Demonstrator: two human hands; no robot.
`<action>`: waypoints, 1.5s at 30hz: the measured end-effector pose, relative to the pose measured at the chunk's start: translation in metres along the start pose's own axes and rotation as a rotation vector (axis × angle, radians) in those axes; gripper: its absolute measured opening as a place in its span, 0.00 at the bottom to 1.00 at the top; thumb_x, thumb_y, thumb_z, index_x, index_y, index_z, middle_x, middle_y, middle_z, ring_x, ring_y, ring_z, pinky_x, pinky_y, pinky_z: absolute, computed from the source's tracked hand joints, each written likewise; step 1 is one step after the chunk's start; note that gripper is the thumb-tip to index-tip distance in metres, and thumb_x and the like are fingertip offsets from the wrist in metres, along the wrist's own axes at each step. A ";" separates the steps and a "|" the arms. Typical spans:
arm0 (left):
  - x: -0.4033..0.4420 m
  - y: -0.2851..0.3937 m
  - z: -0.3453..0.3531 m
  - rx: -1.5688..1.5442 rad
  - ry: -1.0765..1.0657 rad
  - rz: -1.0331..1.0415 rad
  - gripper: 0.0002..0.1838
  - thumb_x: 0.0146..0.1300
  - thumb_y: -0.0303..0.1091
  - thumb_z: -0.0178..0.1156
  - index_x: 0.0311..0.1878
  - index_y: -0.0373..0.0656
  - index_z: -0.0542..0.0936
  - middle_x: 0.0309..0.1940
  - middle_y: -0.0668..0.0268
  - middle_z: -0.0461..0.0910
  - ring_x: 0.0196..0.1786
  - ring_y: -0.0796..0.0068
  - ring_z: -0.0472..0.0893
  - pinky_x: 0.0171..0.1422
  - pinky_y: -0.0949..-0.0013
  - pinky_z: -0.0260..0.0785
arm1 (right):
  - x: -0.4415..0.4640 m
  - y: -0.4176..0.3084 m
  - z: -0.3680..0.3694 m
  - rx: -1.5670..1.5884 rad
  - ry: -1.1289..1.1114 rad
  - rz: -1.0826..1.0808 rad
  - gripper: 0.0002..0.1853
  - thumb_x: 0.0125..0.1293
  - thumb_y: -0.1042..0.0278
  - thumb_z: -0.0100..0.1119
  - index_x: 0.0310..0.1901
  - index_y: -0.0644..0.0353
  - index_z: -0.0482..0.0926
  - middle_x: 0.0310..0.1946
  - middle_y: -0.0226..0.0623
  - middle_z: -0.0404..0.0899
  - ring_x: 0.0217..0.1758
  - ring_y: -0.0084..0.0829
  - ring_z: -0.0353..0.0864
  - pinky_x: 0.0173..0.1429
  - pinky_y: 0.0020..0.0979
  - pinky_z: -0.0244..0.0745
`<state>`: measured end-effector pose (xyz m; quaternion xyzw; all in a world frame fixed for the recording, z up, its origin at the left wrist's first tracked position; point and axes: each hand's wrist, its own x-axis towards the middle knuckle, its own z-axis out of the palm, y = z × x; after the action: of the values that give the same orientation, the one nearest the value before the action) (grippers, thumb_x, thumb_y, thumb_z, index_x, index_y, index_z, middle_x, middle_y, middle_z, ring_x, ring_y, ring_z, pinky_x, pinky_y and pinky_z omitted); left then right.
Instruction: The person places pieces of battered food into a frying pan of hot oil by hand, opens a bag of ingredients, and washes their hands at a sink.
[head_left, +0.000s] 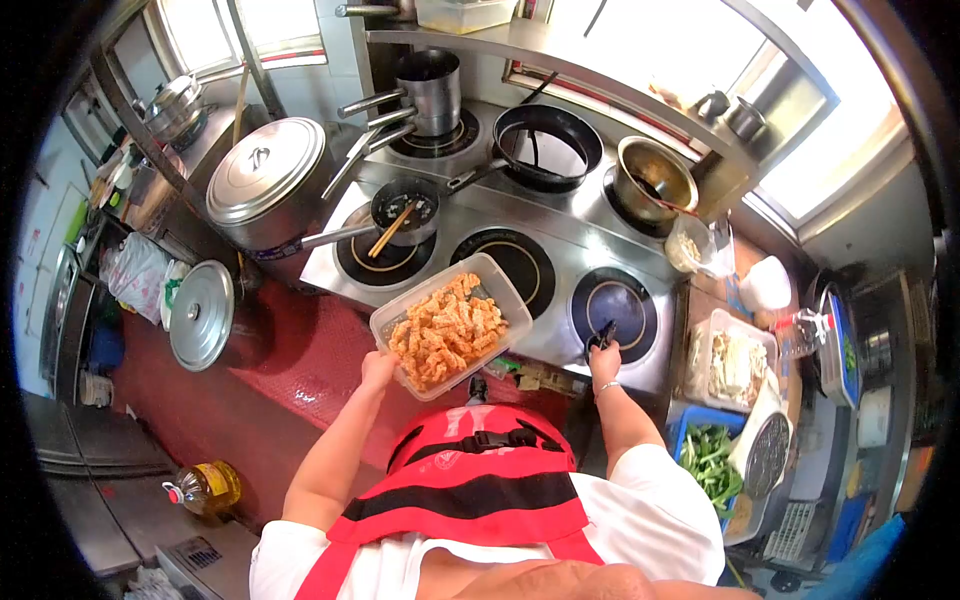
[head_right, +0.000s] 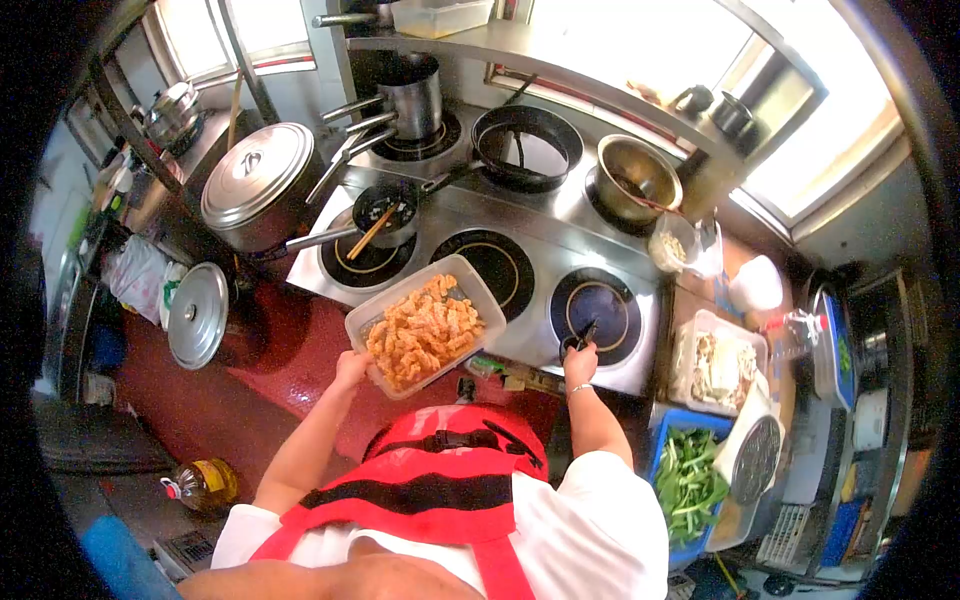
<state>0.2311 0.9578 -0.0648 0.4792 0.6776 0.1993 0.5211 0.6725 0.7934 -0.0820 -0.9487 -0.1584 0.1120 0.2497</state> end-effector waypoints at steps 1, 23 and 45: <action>0.013 0.005 0.004 -0.021 -0.023 -0.002 0.11 0.43 0.33 0.58 0.27 0.34 0.81 0.19 0.61 0.78 0.22 0.71 0.76 0.26 0.66 0.66 | 0.010 -0.002 0.004 -0.014 0.011 0.007 0.27 0.51 0.64 0.64 0.52 0.66 0.70 0.44 0.55 0.78 0.50 0.51 0.76 0.54 0.41 0.70; 0.133 0.081 0.033 -0.227 -0.300 -0.037 0.15 0.60 0.43 0.57 0.33 0.39 0.79 0.21 0.71 0.76 0.19 0.82 0.69 0.23 0.78 0.59 | 0.052 -0.128 0.040 0.021 0.140 -0.637 0.28 0.50 0.74 0.60 0.57 0.62 0.68 0.51 0.52 0.70 0.55 0.51 0.68 0.59 0.43 0.63; 0.025 -0.116 -0.044 -0.721 0.193 -0.382 0.18 0.65 0.47 0.53 0.45 0.41 0.77 0.38 0.66 0.81 0.37 0.75 0.79 0.39 0.73 0.68 | 0.004 -0.276 0.135 -0.580 -0.744 -1.248 0.37 0.43 0.67 0.70 0.58 0.52 0.65 0.53 0.46 0.66 0.53 0.52 0.70 0.53 0.46 0.71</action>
<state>0.1402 0.9365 -0.1500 0.1108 0.6868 0.3675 0.6172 0.5692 1.0818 -0.0567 -0.6116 -0.7588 0.2157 -0.0607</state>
